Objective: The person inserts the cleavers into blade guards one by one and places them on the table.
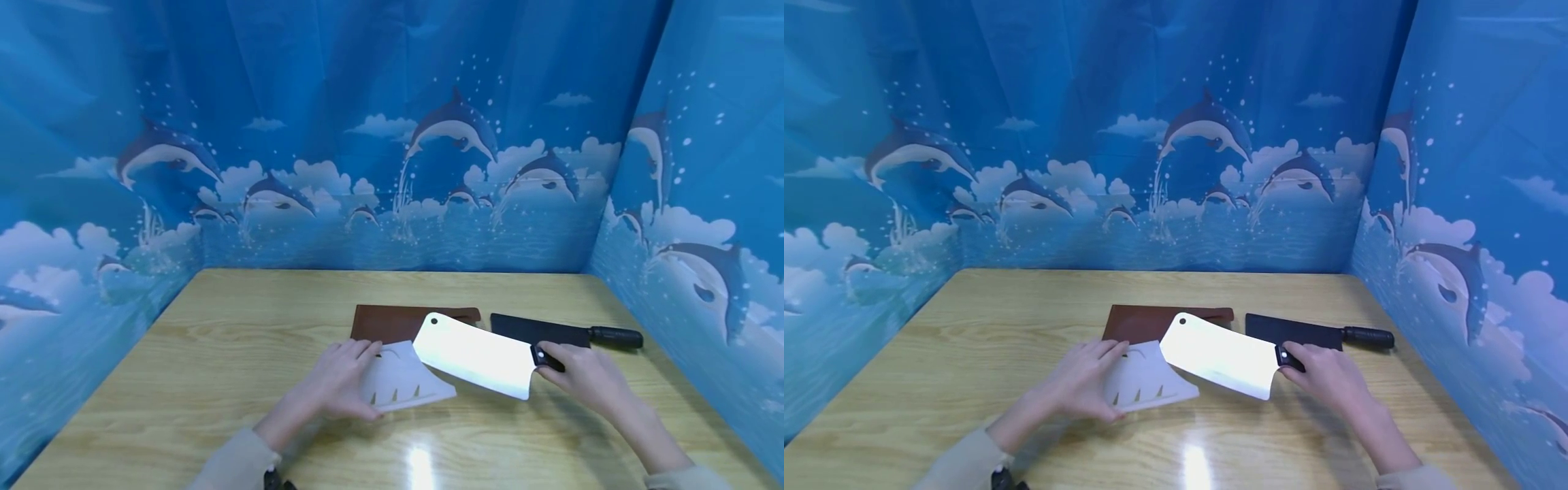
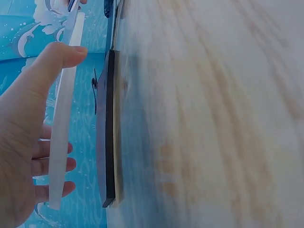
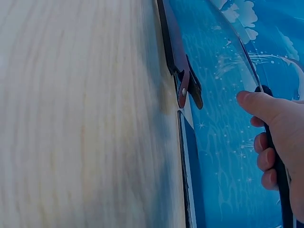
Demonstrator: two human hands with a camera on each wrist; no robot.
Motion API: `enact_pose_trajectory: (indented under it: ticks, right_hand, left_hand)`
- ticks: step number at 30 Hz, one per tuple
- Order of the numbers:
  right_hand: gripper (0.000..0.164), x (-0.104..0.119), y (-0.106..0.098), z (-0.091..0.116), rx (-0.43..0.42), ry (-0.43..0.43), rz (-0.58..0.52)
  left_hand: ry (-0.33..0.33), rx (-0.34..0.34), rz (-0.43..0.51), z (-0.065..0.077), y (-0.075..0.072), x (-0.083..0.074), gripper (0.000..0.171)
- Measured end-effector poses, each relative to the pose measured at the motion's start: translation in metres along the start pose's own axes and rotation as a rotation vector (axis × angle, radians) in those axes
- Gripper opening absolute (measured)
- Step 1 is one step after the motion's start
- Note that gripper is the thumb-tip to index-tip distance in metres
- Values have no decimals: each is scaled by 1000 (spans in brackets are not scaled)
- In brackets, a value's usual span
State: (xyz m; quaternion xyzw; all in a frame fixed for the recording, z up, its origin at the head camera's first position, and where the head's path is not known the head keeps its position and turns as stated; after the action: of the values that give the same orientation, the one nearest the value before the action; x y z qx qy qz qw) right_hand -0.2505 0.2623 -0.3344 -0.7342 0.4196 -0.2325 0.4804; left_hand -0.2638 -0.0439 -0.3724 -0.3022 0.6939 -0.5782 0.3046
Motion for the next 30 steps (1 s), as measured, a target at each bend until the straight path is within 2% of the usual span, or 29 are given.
enact_pose_trajectory:
  ticks: [12,24,30]
  right_hand:
    - [37,8,5,5,12,-86,-27]
    - [34,18,-6,10,-38,-258,-140]
    - [36,21,-12,7,-63,-324,-176]
  left_hand:
    - [10,2,-1,3,4,7,106]
    - [132,-4,-82,13,-5,-3,108]
    - [162,22,-68,15,-10,-7,108]
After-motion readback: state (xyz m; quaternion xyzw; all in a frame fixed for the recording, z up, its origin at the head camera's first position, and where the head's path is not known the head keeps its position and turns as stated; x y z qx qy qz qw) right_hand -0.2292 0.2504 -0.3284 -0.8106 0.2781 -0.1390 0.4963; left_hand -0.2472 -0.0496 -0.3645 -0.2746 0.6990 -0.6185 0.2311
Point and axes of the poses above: each hand's wrist, its own z-axis away from the middle knuckle, its own y-axis out of the palm, x = y × z, the point moved 9 cm from there along -z, towards the middle knuckle, and after that the axes turned 6 degrees about x, right-handed, at the moved point
